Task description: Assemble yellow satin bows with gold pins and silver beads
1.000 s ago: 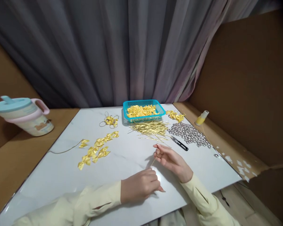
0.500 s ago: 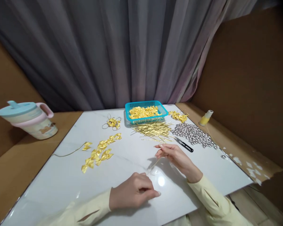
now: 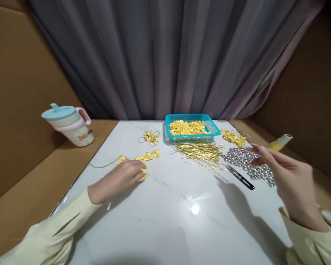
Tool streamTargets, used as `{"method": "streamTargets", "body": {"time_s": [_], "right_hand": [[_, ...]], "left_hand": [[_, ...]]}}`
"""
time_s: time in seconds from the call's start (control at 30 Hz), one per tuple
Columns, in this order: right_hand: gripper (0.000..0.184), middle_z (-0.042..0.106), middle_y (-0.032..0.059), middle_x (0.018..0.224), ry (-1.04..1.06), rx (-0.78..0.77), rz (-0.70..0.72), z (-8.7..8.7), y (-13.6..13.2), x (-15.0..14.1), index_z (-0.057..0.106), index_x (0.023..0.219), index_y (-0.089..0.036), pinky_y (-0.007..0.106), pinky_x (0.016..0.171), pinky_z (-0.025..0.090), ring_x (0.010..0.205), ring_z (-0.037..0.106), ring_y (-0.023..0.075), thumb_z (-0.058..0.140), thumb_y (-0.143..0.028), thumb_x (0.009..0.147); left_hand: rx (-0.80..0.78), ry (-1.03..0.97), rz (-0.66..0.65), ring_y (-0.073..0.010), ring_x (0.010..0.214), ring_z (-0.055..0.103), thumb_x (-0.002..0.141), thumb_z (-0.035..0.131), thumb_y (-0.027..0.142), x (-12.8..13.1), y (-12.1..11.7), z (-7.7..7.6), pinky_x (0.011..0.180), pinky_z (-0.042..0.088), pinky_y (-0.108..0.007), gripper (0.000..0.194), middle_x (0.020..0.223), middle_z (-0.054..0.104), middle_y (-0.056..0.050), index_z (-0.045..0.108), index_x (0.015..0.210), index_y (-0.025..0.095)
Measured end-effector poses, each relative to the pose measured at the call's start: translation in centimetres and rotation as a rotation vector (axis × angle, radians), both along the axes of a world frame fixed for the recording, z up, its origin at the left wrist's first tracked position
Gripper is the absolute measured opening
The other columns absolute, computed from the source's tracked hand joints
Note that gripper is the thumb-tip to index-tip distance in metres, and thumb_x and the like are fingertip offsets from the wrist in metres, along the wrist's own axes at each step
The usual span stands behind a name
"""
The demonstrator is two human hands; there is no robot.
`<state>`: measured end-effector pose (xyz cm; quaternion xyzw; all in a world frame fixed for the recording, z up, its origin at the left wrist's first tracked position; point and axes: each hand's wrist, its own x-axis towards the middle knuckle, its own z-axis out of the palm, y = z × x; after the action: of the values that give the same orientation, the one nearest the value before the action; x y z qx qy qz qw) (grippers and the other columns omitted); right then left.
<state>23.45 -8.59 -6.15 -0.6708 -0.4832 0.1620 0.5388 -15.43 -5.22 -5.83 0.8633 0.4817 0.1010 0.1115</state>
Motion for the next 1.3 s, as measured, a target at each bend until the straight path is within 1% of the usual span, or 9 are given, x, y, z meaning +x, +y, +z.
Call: {"method": "streamTargets", "body": {"time_s": [0.1, 0.23, 0.4, 0.57, 0.7, 0.9, 1.03, 1.17, 1.3], "right_hand": [[0.041, 0.072, 0.0084, 0.091, -0.129, -0.045, -0.061, 1.0, -0.5, 0.5, 0.072, 0.097, -0.018, 0.03, 0.051, 0.045, 0.087, 0.062, 0.0316, 0.059, -0.051, 0.078], [0.044, 0.072, 0.0081, 0.084, -0.251, -0.068, -0.103, 1.2, -0.7, 1.1, 0.074, 0.093, -0.018, 0.027, 0.038, 0.034, 0.059, 0.057, 0.0218, 0.06, -0.055, 0.074], [0.045, 0.07, 0.0062, 0.065, -0.387, -0.027, 0.016, 0.5, -0.5, 1.7, 0.073, 0.099, -0.019, 0.025, 0.039, 0.034, 0.046, 0.05, 0.0161, 0.059, -0.054, 0.073], [0.039, 0.071, 0.0054, 0.065, -0.429, 0.037, 0.09, 0.1, 0.0, 1.7, 0.075, 0.088, -0.02, 0.025, 0.04, 0.038, 0.044, 0.053, 0.0162, 0.058, -0.053, 0.075], [0.034, 0.07, 0.0038, 0.062, -0.452, 0.107, 0.277, 0.5, 0.8, 0.9, 0.074, 0.081, -0.021, 0.024, 0.044, 0.044, 0.046, 0.06, 0.0162, 0.058, -0.051, 0.077], [0.023, 0.071, 0.0039, 0.068, -0.411, 0.164, 0.625, 3.6, 1.6, -3.0, 0.07, 0.076, -0.019, 0.02, 0.048, 0.047, 0.056, 0.065, 0.0151, 0.056, -0.036, 0.084], [0.017, 0.071, 0.0021, 0.068, -0.409, 0.225, 0.745, 4.9, 1.8, -5.9, 0.064, 0.097, -0.018, 0.02, 0.048, 0.048, 0.054, 0.063, 0.0134, 0.054, -0.028, 0.086], [0.032, 0.07, 0.0007, 0.066, -0.432, 0.349, 0.759, 5.0, 2.4, -6.9, 0.05, 0.119, -0.018, 0.024, 0.05, 0.047, 0.05, 0.059, 0.0137, 0.049, -0.02, 0.088], [0.024, 0.069, 0.002, 0.073, -0.442, 0.399, 0.776, 4.9, 3.1, -6.8, 0.055, 0.112, -0.019, 0.024, 0.057, 0.047, 0.059, 0.062, 0.0144, 0.048, -0.018, 0.089]], "left_hand": [[-0.129, 0.008, 0.027, -0.0181, 0.074, 0.056, 0.088, 0.046, 0.036, -1.0, 0.3, -0.7, 0.066, 0.039, -0.026, 0.021, 0.087, 0.058, -0.003, 0.056, 0.094, 0.019], [-0.197, -0.018, 0.076, -0.0213, 0.085, 0.051, 0.084, 0.051, 0.041, -0.9, 0.3, -1.8, 0.071, 0.039, -0.028, 0.03, 0.097, 0.051, -0.005, 0.05, 0.103, 0.018], [-0.26, -0.059, 0.119, -0.0174, 0.073, 0.048, 0.085, 0.046, 0.035, -0.6, 1.1, -2.6, 0.069, 0.037, -0.027, 0.018, 0.087, 0.049, -0.002, 0.05, 0.087, 0.018], [-0.322, -0.098, 0.156, -0.0184, 0.073, 0.05, 0.079, 0.052, 0.031, 0.0, 2.2, -2.1, 0.066, 0.035, -0.027, 0.015, 0.079, 0.053, -0.002, 0.055, 0.077, 0.017], [-0.373, -0.162, 0.138, -0.016, 0.065, 0.048, 0.075, 0.057, 0.035, 1.5, 3.0, -0.4, 0.058, 0.032, -0.024, 0.019, 0.069, 0.053, -0.001, 0.061, 0.071, 0.016], [-0.482, -0.34, -0.02, -0.0119, 0.058, 0.048, 0.076, 0.06, 0.044, 6.2, 3.3, 5.2, 0.053, 0.033, -0.022, 0.029, 0.064, 0.058, 0.001, 0.066, 0.075, 0.015], [-0.55, -0.509, -0.064, -0.01, 0.056, 0.048, 0.076, 0.061, 0.041, 9.2, 3.1, 8.2, 0.052, 0.033, -0.021, 0.03, 0.066, 0.058, 0.002, 0.061, 0.093, 0.016], [-0.624, -0.644, -0.069, -0.0071, 0.047, 0.037, 0.073, 0.067, 0.039, 11.6, 3.4, 9.4, 0.046, 0.025, -0.02, 0.04, 0.055, 0.051, 0.007, 0.056, 0.104, 0.018], [-0.626, -0.698, -0.077, -0.0064, 0.045, 0.033, 0.07, 0.07, 0.038, 13.5, 4.8, 9.3, 0.043, 0.022, -0.019, 0.05, 0.052, 0.044, 0.01, 0.051, 0.111, 0.017]]}}
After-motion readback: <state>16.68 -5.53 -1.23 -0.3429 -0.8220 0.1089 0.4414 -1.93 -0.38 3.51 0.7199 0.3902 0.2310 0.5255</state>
